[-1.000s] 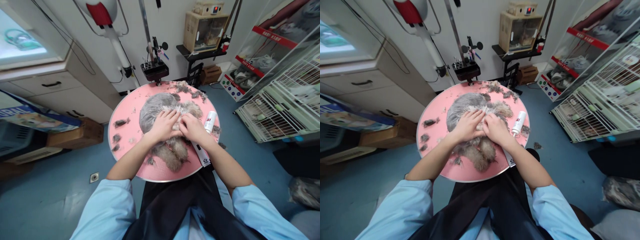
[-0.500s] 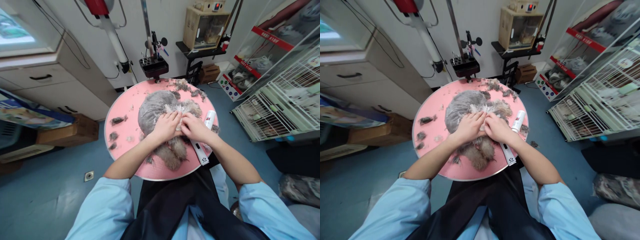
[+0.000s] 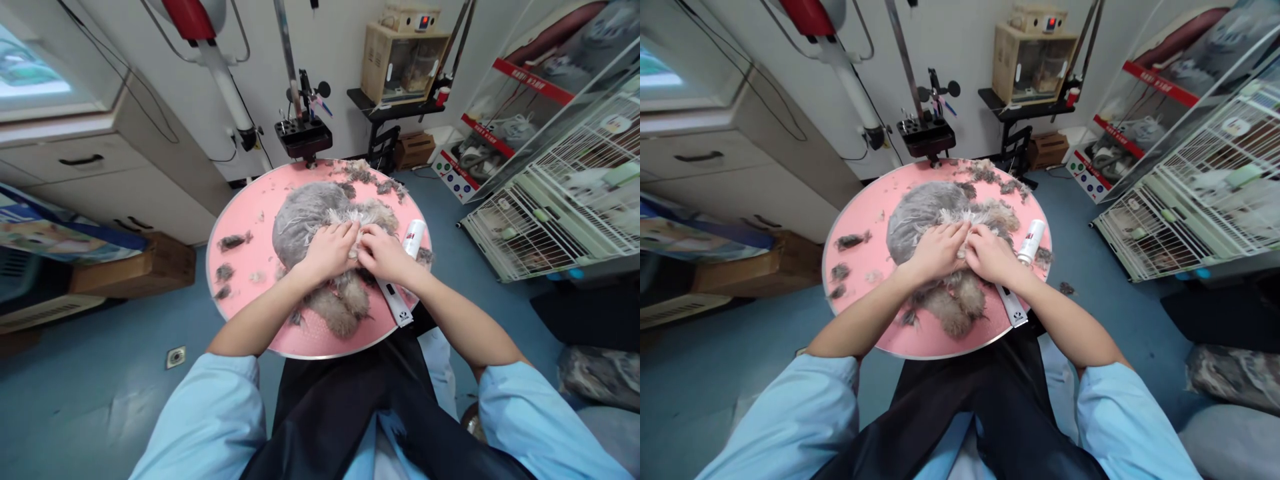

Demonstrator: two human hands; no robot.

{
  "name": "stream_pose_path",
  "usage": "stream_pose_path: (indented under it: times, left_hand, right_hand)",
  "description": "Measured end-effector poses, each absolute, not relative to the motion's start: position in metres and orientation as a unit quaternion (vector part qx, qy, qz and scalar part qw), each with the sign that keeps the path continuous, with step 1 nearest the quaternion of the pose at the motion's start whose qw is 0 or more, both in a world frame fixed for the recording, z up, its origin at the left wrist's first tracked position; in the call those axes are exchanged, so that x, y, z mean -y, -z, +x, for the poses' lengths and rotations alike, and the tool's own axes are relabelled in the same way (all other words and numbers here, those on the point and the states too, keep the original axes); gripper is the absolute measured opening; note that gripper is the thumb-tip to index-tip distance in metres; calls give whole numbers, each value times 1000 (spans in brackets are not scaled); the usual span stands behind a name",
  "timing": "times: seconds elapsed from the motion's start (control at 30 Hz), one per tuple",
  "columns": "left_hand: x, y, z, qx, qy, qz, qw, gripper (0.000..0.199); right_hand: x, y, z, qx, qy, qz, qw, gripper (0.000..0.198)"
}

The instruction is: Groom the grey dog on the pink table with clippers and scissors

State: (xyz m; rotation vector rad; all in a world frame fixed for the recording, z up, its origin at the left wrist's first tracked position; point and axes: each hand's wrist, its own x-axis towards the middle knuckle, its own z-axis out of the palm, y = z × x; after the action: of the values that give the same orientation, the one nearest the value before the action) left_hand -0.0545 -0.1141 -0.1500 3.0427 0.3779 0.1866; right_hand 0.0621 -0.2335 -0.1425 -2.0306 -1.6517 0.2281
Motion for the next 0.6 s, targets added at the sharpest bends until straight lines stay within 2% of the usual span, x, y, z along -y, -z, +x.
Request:
stream_pose_path:
  times: [0.17, 0.23, 0.37, 0.47, 0.53, 0.6]
  left_hand:
    - [117, 149, -54, -129, -53, 989, 38, 85]
    - [114, 146, -54, -128, -49, 990, 37, 92]
    - [102, 141, -51, -117, -26, 992, 39, 96]
    - [98, 140, -46, -85, -15, 995, 39, 75]
    - [99, 140, -43, -71, -21, 997, 35, 62]
    - [99, 140, -39, -71, -40, 996, 21, 63]
  right_hand:
    - [240, 156, 71, 522, -181, -705, 445, 16]
    - [246, 158, 83, 478, -227, -699, 481, 15]
    - [255, 161, 124, 326, -219, -824, 409, 30]
    - [262, 169, 150, 212, -178, -893, 355, 34]
    - [266, 174, 156, 165, -179, -906, 345, 45]
    - [265, 178, 161, 142, -191, -905, 352, 52]
